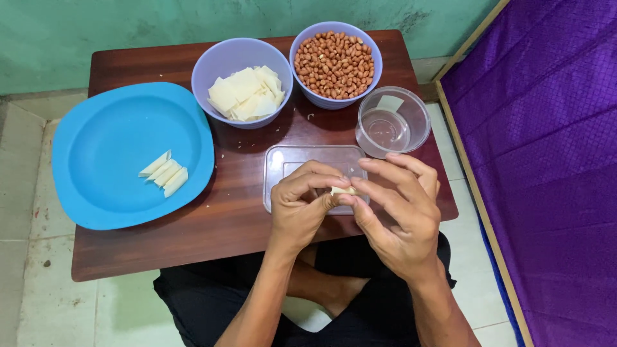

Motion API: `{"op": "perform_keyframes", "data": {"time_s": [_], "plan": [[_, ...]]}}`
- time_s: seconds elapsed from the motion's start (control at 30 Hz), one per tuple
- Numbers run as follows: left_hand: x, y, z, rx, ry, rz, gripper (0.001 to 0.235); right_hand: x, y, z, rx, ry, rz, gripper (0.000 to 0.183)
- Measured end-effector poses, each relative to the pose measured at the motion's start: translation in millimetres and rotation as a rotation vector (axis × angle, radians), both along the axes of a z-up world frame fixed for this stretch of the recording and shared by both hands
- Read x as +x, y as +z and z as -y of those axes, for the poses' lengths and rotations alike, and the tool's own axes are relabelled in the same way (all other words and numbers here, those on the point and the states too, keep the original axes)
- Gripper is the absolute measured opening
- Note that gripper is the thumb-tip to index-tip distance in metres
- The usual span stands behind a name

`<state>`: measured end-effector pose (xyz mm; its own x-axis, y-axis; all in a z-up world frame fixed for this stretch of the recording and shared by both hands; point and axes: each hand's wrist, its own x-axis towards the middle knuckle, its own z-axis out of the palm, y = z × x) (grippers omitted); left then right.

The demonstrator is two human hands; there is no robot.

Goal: The person sits at a low table and repeatedly wraps peanuts in thin white sheets. They pick a sheet, place a peanut on it, fold it into a small packet, and place the finished item on a blue plate. The process is repeated using ingredients from bowls on the table.

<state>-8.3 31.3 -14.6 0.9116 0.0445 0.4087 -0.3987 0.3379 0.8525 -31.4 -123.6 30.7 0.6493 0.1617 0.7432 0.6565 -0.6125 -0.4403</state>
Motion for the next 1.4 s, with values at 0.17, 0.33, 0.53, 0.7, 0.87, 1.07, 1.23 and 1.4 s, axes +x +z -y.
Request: {"op": "perform_keyframes", "data": {"time_s": [0.17, 0.33, 0.53, 0.7, 0.87, 1.07, 1.23, 1.4], "plan": [[-1.7, -1.3, 0.6, -0.043, -0.001, -0.008, 0.020, -1.9, 2.1, 0.1, -0.117, -0.084, 0.100, 0.012], [-1.9, -5.2, -2.5, -0.057, -0.014, -0.019, 0.020, -1.9, -1.3, 2.1, -0.187, -0.119, 0.139, 0.011], [-4.5, -4.9, -10.3, 0.117, -0.036, -0.030, 0.017, 1.0, -7.8, 4.2, -0.197, -0.110, 0.155, 0.010], [-7.5, -9.7, -12.3, 0.050, -0.062, -0.062, 0.018, 2.1, -13.2, 3.8, -0.157, -0.084, 0.156, 0.009], [-7.5, -8.8, -14.0, 0.041, -0.067, -0.056, 0.017, 4.0, -12.9, 1.5, -0.130, -0.063, 0.123, 0.012], [-7.9, -4.9, -15.1, 0.042, -0.063, -0.045, 0.017, 5.9, -13.1, 1.7, -0.100, -0.040, 0.089, 0.015], [-7.9, -6.4, -15.0, 0.043, -0.065, -0.048, 0.017, 5.9, -14.8, 3.3, -0.129, -0.027, 0.071, 0.015], [-8.6, -10.6, -16.1, 0.035, -0.051, -0.052, 0.018, 5.9, -18.0, 1.4, -0.174, -0.054, 0.148, 0.009]]}}
